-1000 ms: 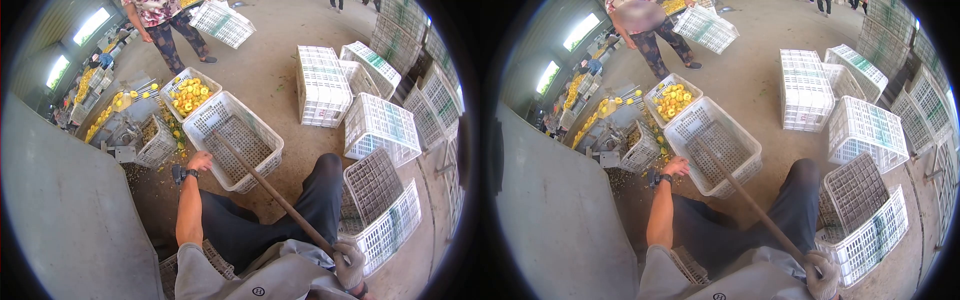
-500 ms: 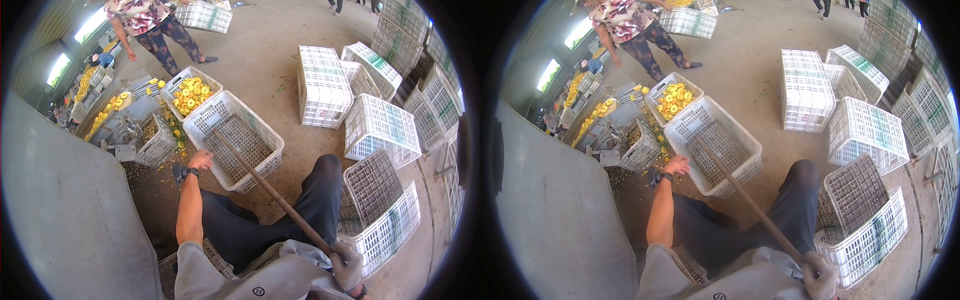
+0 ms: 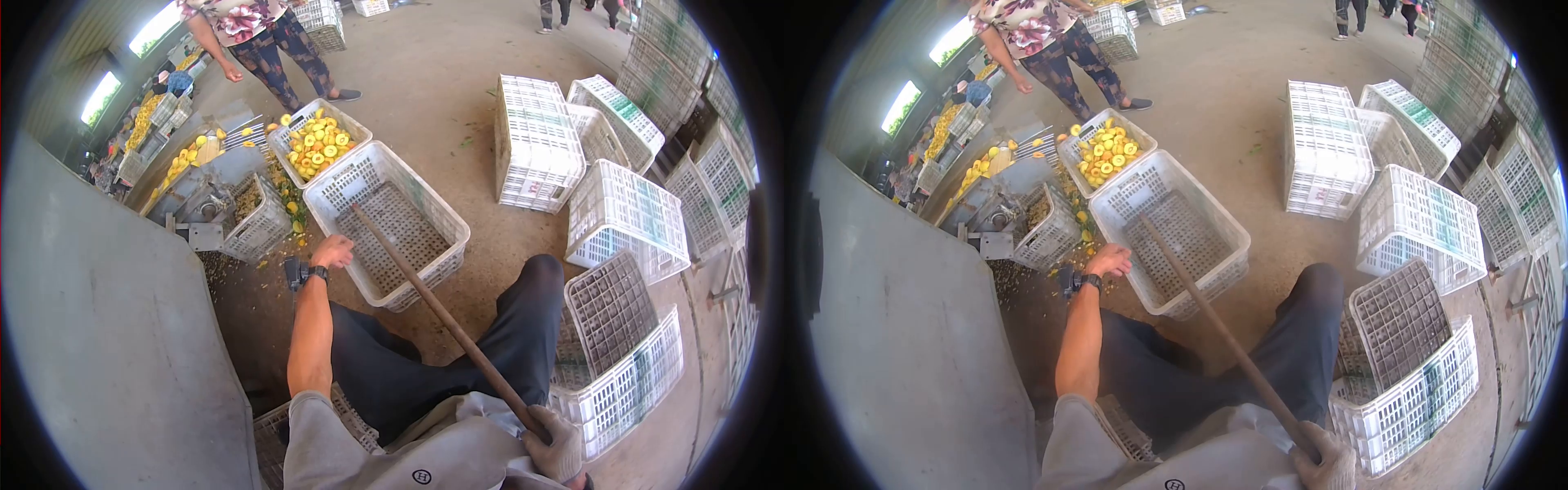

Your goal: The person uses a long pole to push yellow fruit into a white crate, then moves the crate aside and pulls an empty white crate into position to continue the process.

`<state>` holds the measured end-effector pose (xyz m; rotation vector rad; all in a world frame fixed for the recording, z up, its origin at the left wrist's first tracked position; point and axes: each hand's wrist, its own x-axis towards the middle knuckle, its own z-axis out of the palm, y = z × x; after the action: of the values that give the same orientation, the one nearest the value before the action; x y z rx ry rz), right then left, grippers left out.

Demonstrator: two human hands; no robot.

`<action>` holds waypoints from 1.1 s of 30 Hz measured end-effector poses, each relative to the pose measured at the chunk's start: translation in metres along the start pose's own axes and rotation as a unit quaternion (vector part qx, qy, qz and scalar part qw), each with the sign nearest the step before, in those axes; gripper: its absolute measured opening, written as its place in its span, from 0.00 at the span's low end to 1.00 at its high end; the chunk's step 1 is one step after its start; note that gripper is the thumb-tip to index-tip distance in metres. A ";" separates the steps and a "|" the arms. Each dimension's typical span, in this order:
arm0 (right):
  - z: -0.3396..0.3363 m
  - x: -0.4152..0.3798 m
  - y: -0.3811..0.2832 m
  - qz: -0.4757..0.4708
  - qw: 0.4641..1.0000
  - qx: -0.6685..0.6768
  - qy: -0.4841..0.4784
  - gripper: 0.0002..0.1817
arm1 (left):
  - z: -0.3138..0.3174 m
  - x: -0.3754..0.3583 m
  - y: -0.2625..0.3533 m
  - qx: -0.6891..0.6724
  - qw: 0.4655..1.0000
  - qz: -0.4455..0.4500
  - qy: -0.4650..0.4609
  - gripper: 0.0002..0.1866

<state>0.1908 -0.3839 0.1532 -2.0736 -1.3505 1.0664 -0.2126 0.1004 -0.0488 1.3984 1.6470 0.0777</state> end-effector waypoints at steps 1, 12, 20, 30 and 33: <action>-0.001 0.000 -0.001 0.017 1.000 0.010 -0.009 0.24 | 0.000 0.002 -0.001 -0.001 1.000 0.002 -0.003 0.23; -0.003 0.001 -0.003 0.036 0.999 0.022 -0.027 0.25 | -0.002 -0.002 0.001 0.004 1.000 -0.003 -0.013 0.23; -0.004 0.001 -0.004 0.034 0.998 0.037 -0.028 0.25 | -0.001 0.000 0.003 0.009 1.000 -0.003 -0.012 0.23; -0.002 0.001 0.004 0.018 0.998 0.054 -0.025 0.25 | -0.001 -0.002 0.004 0.005 1.000 -0.004 -0.013 0.23; -0.002 0.001 0.007 0.031 0.997 0.058 -0.033 0.25 | -0.001 0.002 0.001 0.005 1.000 -0.005 -0.014 0.23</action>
<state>0.1961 -0.3853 0.1490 -2.0240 -1.2307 1.2207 -0.2121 0.1028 -0.0489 1.3925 1.6333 0.0439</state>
